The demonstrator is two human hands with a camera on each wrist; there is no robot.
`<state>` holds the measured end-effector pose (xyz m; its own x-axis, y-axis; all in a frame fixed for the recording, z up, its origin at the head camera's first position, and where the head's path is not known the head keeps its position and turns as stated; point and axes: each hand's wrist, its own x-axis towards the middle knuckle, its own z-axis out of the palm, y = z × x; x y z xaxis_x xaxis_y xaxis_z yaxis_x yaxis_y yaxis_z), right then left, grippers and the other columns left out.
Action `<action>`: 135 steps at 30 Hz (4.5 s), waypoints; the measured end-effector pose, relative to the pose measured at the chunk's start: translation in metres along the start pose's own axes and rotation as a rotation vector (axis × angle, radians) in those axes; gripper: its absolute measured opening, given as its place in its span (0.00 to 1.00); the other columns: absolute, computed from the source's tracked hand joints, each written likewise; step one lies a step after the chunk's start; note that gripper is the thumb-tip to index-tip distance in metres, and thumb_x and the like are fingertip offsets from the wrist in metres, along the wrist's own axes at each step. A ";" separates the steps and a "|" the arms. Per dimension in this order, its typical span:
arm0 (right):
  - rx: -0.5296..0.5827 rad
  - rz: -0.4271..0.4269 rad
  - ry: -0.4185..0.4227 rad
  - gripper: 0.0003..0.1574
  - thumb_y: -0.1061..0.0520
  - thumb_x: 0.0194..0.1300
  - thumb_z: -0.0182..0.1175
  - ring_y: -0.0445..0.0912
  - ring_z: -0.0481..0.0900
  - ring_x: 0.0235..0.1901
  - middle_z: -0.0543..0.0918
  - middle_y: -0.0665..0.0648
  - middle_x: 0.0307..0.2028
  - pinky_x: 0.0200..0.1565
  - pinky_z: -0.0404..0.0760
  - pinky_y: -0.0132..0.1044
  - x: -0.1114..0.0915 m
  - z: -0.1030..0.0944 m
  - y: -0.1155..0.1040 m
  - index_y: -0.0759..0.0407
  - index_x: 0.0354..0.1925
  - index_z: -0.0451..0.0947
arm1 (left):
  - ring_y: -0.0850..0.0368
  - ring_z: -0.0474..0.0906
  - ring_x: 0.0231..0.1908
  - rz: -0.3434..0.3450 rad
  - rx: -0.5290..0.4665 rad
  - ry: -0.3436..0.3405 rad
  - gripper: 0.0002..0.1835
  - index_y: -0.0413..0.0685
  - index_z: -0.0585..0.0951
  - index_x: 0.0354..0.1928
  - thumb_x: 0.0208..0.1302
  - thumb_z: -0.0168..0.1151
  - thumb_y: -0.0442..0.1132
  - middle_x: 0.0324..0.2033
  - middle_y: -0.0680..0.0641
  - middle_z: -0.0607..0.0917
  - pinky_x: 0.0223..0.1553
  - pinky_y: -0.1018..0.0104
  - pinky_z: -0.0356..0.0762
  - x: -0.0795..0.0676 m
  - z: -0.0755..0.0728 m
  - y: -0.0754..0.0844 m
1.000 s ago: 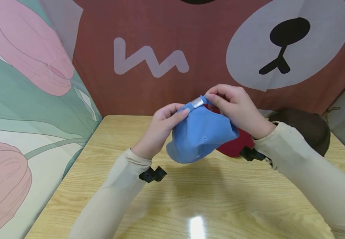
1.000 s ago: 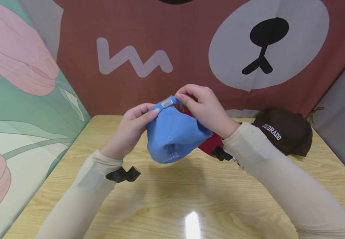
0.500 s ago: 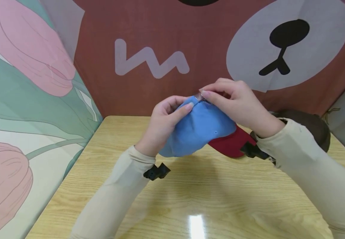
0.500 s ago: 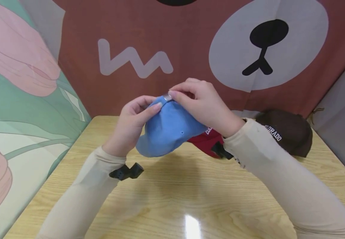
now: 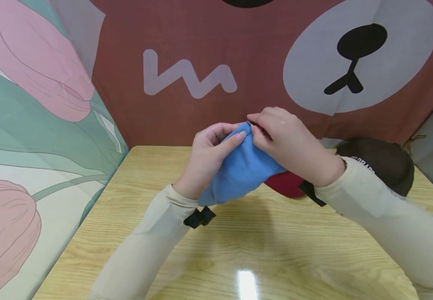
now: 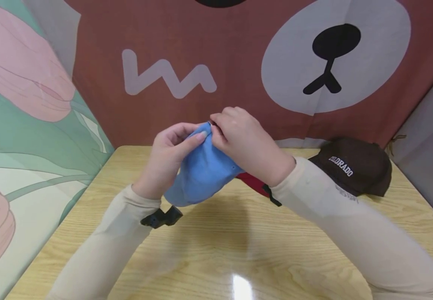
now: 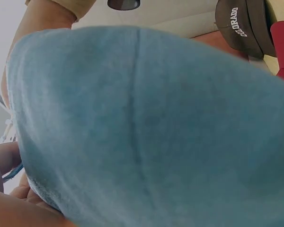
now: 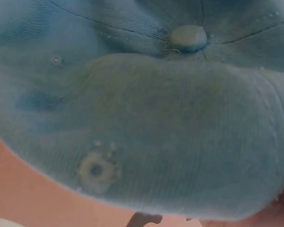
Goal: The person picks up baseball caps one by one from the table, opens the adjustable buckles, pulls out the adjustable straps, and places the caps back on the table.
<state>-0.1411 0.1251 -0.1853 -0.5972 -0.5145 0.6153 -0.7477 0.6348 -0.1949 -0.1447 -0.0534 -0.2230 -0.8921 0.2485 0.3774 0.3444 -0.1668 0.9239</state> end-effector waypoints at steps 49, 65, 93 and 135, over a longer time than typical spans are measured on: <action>0.845 0.388 -0.325 0.12 0.55 0.75 0.50 0.48 0.73 0.25 0.75 0.57 0.30 0.30 0.77 0.37 0.000 -0.014 0.044 0.63 0.43 0.75 | 0.52 0.75 0.48 -0.064 -0.003 -0.100 0.14 0.30 0.75 0.54 0.71 0.53 0.31 0.47 0.42 0.80 0.55 0.58 0.71 0.003 -0.013 0.002; 0.939 0.432 -0.176 0.12 0.55 0.74 0.52 0.48 0.72 0.23 0.72 0.57 0.26 0.25 0.75 0.35 -0.002 -0.017 0.044 0.62 0.40 0.77 | 0.49 0.76 0.50 -0.192 0.013 -0.129 0.16 0.31 0.75 0.56 0.69 0.56 0.32 0.49 0.39 0.80 0.56 0.57 0.73 0.006 -0.013 0.001; 0.999 0.382 -0.216 0.10 0.57 0.73 0.52 0.49 0.75 0.25 0.77 0.58 0.30 0.29 0.80 0.37 0.000 -0.012 0.038 0.63 0.42 0.77 | 0.56 0.75 0.42 -0.073 -0.179 -0.026 0.07 0.36 0.77 0.46 0.68 0.54 0.26 0.39 0.50 0.79 0.51 0.60 0.72 0.007 -0.002 -0.003; 0.272 0.003 0.181 0.23 0.71 0.59 0.65 0.54 0.73 0.47 0.77 0.65 0.49 0.48 0.77 0.45 -0.012 0.020 0.012 0.73 0.54 0.75 | 0.53 0.71 0.61 -0.050 -0.333 0.293 0.21 0.34 0.69 0.66 0.73 0.49 0.31 0.62 0.42 0.75 0.62 0.62 0.67 0.011 0.019 0.000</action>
<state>-0.1489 0.1270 -0.2102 -0.5565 -0.3866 0.7354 -0.8106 0.4467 -0.3786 -0.1490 -0.0326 -0.2177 -0.9670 -0.0087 0.2547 0.2286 -0.4714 0.8518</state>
